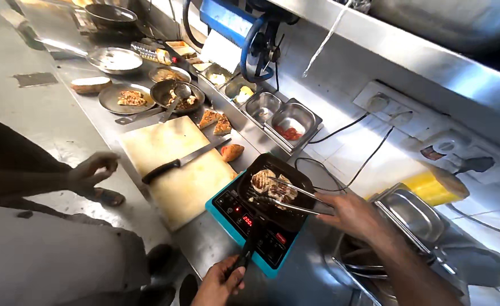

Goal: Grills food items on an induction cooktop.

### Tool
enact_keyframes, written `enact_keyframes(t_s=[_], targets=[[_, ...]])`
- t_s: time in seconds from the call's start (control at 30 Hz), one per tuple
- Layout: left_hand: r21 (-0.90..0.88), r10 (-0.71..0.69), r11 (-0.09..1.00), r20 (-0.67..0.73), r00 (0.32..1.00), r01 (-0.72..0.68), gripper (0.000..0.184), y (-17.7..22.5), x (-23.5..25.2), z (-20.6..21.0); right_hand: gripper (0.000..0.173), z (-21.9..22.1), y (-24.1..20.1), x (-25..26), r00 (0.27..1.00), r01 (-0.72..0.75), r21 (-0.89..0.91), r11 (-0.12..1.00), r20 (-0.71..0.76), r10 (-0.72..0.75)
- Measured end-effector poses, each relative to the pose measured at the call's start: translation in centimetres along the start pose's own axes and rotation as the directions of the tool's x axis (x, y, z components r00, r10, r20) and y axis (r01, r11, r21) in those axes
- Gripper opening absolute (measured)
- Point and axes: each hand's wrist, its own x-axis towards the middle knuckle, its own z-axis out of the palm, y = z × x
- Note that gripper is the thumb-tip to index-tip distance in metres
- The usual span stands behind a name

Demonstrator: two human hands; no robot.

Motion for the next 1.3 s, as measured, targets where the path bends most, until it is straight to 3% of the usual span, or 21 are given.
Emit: enact_keyframes(t_s=[0.13,0.2,0.33,0.53,1.07,1.2,1.3], targets=[[-0.037,0.002,0.999,0.022,1.000,-0.001,0.037,0.1,0.1,-0.1,0.035,2.8,0.4,0.2,0.991,-0.018,0.306,0.952,-0.121,0.057],[-0.047,-0.003,0.999,0.029,1.000,0.005,0.038,0.2,0.1,-0.2,0.034,4.2,-0.8,0.8,0.990,-0.056,0.351,0.935,-0.098,0.097],[-0.048,0.000,0.999,0.032,0.999,0.002,0.039,0.0,0.1,-0.2,0.044,4.5,-3.5,0.2,0.994,-0.089,0.230,0.969,-0.045,0.102],[-0.026,-0.014,1.000,0.034,0.999,0.015,0.041,0.1,0.2,-0.2,0.044,4.9,-4.3,0.1,0.992,-0.066,0.128,0.990,-0.097,0.078],[-0.009,-0.008,1.000,0.053,0.999,0.009,0.042,-0.2,0.3,-0.3,0.037,4.1,-4.0,0.9,0.989,-0.123,0.138,0.983,-0.062,0.132],[-0.016,-0.003,1.000,0.058,0.998,0.004,0.043,-0.3,0.4,-0.3,0.032,4.5,-3.3,1.0,0.985,-0.104,0.178,0.979,-0.119,0.127],[-0.023,0.004,1.000,0.061,0.998,-0.003,0.044,-0.5,0.4,-0.3,0.030,4.2,-1.3,0.1,0.951,-0.119,0.242,0.963,-0.251,0.180]])
